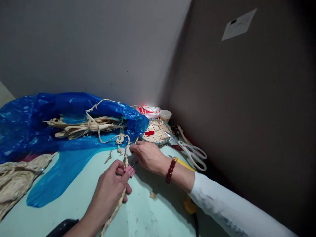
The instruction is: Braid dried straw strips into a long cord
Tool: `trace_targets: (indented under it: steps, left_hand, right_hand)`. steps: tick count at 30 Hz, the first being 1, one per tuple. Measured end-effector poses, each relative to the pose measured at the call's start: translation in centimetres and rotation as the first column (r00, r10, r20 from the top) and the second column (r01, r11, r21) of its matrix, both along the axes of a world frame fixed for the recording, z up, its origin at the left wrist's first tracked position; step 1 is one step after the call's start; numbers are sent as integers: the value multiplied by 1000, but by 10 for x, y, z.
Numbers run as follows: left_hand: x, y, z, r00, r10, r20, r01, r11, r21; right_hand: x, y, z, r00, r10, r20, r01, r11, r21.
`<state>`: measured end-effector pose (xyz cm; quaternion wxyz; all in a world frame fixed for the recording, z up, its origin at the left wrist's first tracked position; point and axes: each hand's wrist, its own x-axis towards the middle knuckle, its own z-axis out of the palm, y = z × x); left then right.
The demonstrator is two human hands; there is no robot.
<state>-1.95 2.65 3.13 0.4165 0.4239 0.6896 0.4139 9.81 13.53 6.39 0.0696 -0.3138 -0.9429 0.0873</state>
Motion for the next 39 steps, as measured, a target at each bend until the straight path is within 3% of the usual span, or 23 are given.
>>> trace_targets:
  steps: [7, 17, 25, 29, 32, 36, 39]
  left_hand:
    - [1, 6, -8, 1000, 16, 26, -16, 1000, 16]
    - [5, -6, 3, 993, -44, 113, 43, 999, 12]
    - [15, -33, 11, 965, -22, 262, 20, 1000, 9]
    - [25, -52, 14, 926, -23, 376, 44, 998, -47]
    - [30, -64, 16, 895, -6, 446, 48, 995, -83]
    - [30, -75, 18, 840, 37, 541, 5, 997, -76]
    - [29, -80, 19, 782, 69, 619, -47, 998, -51]
  right_hand:
    - [-9, 13, -8, 989, -117, 92, 118, 993, -14]
    - [16, -23, -13, 989, -132, 70, 134, 991, -22]
    - [31, -42, -9, 986, -166, -32, 164, 985, -56]
    - [48, -67, -1, 976, -173, -132, 168, 985, -46]
    - [58, -91, 3, 944, -153, -293, 115, 983, -142]
    - [63, -116, -2, 895, -169, -412, -36, 894, -446]
    - [63, -126, -9, 882, -220, -416, -140, 722, -677]
